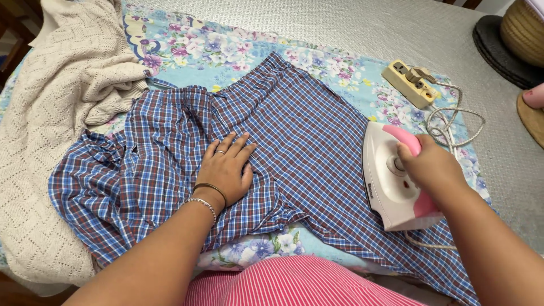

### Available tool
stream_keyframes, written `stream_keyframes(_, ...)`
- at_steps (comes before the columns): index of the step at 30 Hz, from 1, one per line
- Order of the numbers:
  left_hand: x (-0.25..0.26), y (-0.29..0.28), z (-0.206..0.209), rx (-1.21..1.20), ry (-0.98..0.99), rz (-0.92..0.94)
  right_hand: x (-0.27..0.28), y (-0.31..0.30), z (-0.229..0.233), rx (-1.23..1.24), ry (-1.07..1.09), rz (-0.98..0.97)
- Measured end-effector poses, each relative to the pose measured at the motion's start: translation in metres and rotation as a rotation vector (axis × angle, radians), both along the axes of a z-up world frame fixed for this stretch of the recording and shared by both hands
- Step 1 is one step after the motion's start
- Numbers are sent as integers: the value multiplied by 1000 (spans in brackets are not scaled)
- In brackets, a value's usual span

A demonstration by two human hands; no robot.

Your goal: The person irons a blue and brown plaid shirt on a floral-patterned ironing board. They repeatedly smooth the fabric with their hands and use a pink and white iron to press different sections of the shirt, including the sleeves and body, while adjusting the garment's position throughout the process.

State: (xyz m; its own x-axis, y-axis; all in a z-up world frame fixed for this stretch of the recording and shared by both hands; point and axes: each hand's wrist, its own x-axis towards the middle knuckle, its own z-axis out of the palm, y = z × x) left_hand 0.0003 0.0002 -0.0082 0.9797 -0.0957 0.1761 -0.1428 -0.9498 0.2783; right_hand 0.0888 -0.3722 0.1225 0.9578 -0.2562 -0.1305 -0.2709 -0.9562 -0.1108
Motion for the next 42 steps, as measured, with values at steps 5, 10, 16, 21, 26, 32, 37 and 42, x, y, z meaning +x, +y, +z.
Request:
stream_keyframes(5, 0, 0, -1, 1, -13, 5, 0, -2, 2, 78, 25, -47)
stream_keyframes(10, 0, 0, -1, -11, -18, 5, -16, -3, 13, 144, 122, -67)
stream_keyframes(16, 0, 1, -2, -28, -18, 6, -42, 31, 28, 439, 169, -50)
stream_keyframes(21, 0, 1, -2, -32, -22, 22, -29, 91, 34, 597, 135, 106)
stream_keyframes(26, -1, -2, 0, -10, 14, 89, -13, 151, 27, 492, 214, 323)
stream_keyframes(32, -2, 0, 0, -32, 26, 84, 17, 187, 5, 201, 78, 434)
stream_keyframes(37, -2, 1, 1, -50, 35, 84, 47, 206, 3, 252, 69, 405)
stream_keyframes(42, -2, 1, 0, -64, 30, 78, 46, 205, 12, 391, 145, 399)
